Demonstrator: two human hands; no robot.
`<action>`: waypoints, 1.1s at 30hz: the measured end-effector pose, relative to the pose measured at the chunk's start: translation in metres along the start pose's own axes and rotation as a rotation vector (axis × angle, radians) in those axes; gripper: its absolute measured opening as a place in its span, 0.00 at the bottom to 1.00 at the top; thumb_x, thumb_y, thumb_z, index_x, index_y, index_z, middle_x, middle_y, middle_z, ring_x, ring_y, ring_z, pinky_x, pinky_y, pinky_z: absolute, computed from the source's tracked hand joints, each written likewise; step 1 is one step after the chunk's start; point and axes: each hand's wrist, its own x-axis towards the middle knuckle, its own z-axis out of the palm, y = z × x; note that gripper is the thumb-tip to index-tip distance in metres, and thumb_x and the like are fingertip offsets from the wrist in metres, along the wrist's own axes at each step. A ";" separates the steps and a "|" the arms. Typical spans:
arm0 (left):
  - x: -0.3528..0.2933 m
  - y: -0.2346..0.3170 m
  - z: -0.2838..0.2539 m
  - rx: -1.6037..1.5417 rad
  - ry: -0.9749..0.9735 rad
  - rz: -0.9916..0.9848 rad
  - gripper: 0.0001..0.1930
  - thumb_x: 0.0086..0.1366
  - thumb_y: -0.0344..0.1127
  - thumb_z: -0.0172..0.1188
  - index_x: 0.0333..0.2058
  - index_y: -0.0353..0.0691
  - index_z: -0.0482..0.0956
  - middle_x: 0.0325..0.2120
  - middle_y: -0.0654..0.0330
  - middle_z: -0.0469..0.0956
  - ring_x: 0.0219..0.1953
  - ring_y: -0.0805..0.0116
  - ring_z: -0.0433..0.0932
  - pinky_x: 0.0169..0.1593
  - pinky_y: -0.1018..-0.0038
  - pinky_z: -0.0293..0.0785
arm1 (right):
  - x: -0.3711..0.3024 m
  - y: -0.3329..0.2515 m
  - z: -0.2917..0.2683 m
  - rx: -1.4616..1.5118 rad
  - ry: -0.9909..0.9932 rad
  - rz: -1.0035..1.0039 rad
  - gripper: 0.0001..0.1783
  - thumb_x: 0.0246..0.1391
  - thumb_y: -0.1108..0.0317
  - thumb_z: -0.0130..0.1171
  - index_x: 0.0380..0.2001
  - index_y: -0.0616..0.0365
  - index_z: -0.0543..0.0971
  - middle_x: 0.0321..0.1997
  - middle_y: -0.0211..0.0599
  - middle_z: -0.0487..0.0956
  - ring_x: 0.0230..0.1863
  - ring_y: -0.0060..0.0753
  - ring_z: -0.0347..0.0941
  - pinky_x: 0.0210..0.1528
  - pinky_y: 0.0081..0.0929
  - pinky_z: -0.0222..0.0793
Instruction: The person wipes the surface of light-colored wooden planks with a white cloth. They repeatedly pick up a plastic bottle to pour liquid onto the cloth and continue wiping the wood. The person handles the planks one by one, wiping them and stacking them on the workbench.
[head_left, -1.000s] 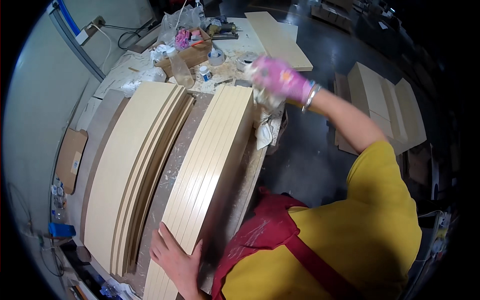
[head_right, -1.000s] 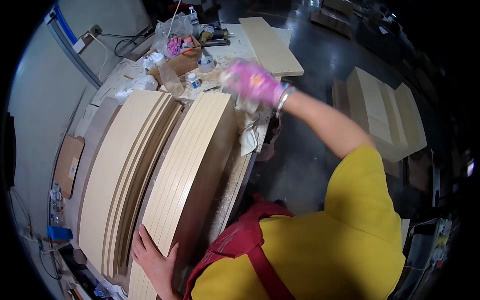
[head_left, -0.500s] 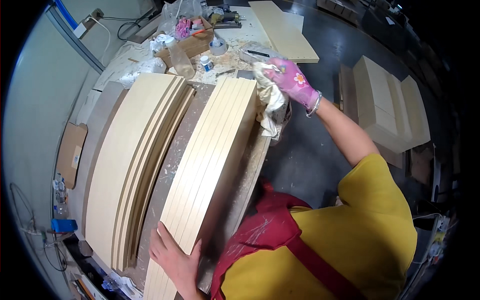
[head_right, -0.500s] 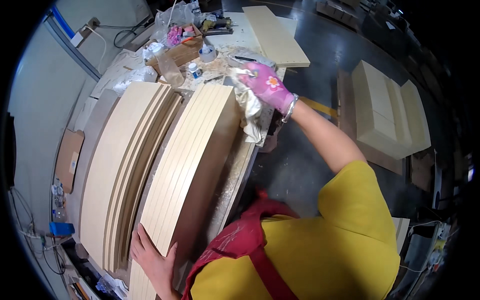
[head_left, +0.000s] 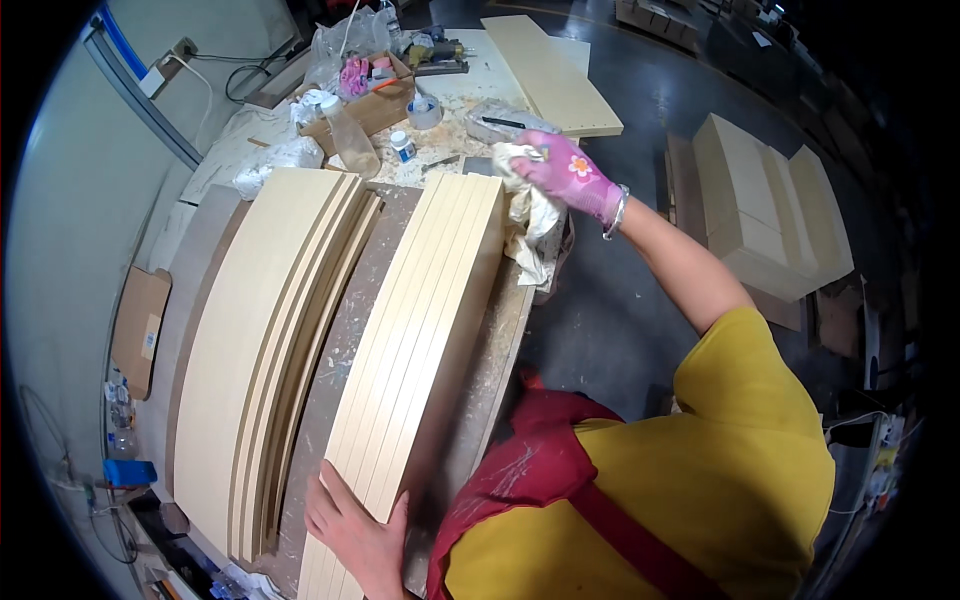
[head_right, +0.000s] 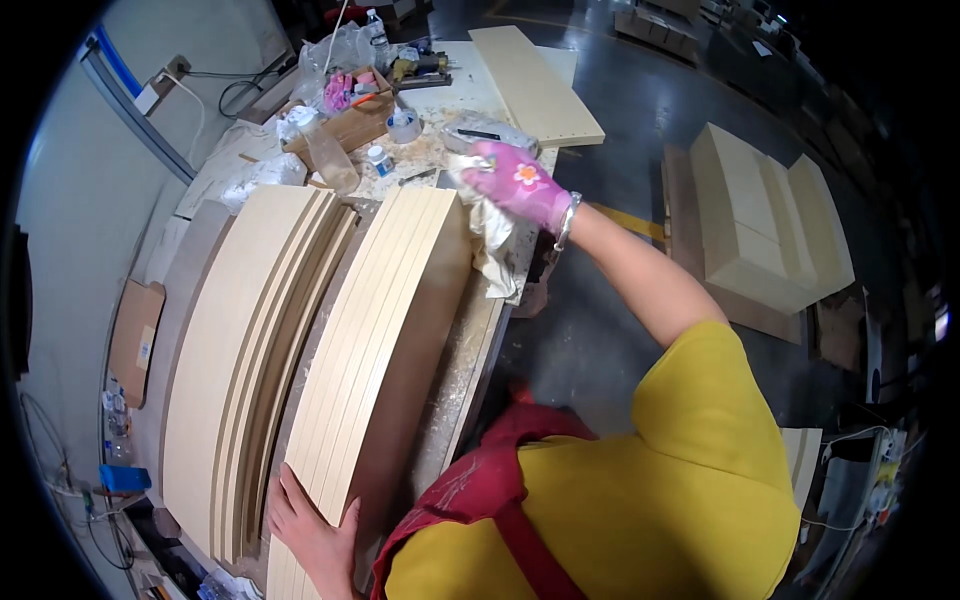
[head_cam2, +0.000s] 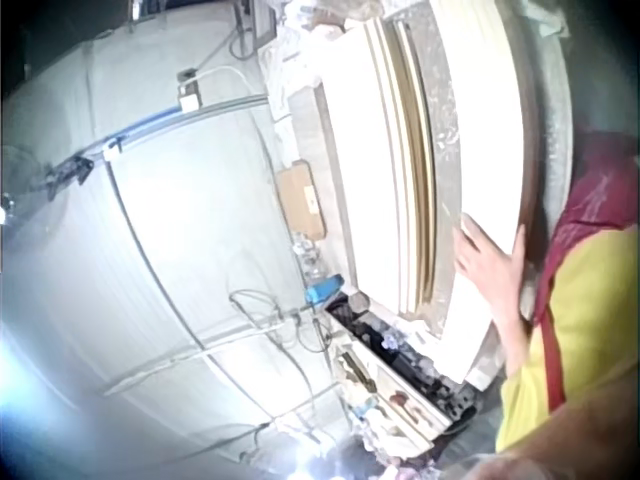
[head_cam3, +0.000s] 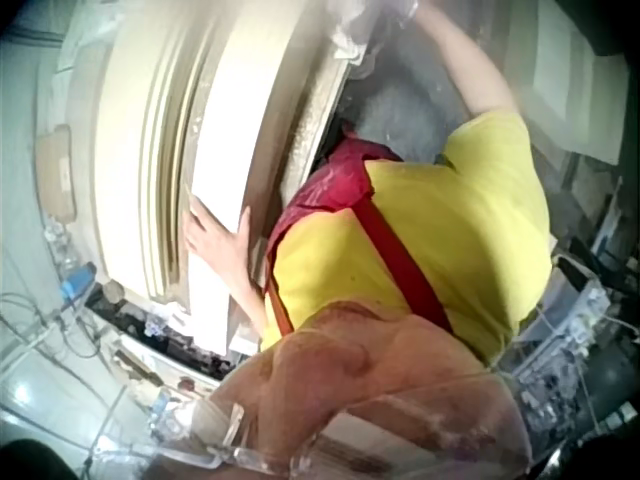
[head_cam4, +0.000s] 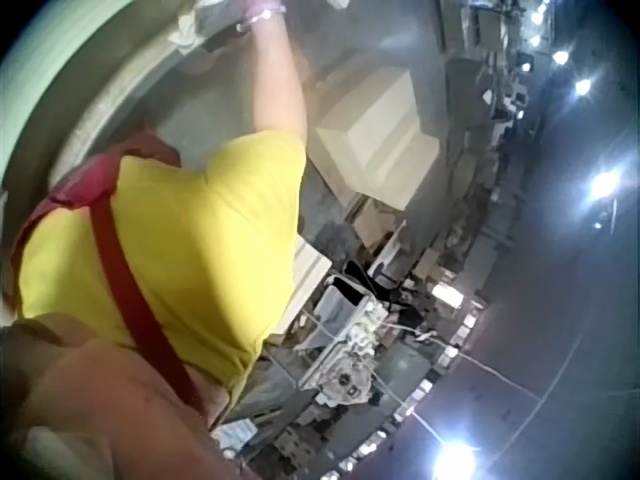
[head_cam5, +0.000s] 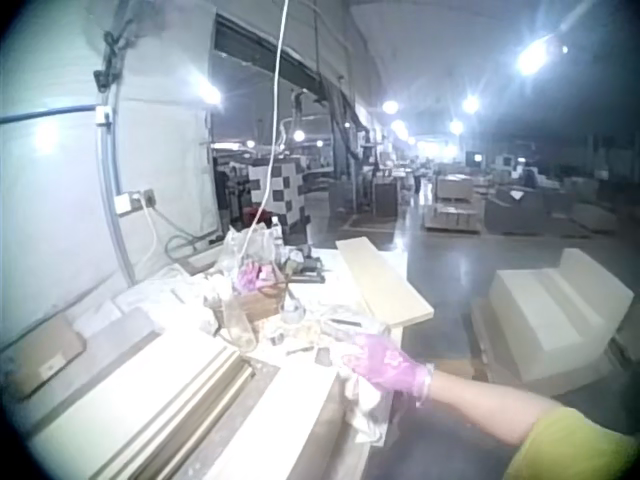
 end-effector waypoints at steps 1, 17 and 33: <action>0.004 -0.001 0.008 -0.022 0.009 0.022 0.52 0.43 0.53 0.70 0.63 0.32 0.57 0.56 0.39 0.61 0.58 0.42 0.60 0.61 0.51 0.52 | -0.004 0.004 0.007 -0.130 0.115 -0.255 0.18 0.56 0.58 0.55 0.43 0.62 0.73 0.30 0.45 0.77 0.31 0.39 0.75 0.36 0.34 0.69; 0.008 -0.007 0.009 -0.035 0.024 0.048 0.51 0.45 0.54 0.68 0.62 0.32 0.58 0.56 0.39 0.61 0.58 0.42 0.60 0.61 0.52 0.53 | 0.042 0.027 0.000 0.394 -0.397 -0.059 0.22 0.56 0.57 0.57 0.46 0.63 0.71 0.31 0.35 0.77 0.29 0.19 0.71 0.31 0.21 0.70; 0.007 -0.005 0.006 -0.036 -0.002 0.005 0.52 0.42 0.50 0.71 0.63 0.33 0.56 0.57 0.39 0.60 0.59 0.42 0.60 0.62 0.53 0.51 | -0.061 -0.028 0.061 -0.259 0.024 -0.742 0.16 0.54 0.71 0.51 0.47 0.58 0.74 0.42 0.44 0.75 0.40 0.50 0.75 0.37 0.41 0.73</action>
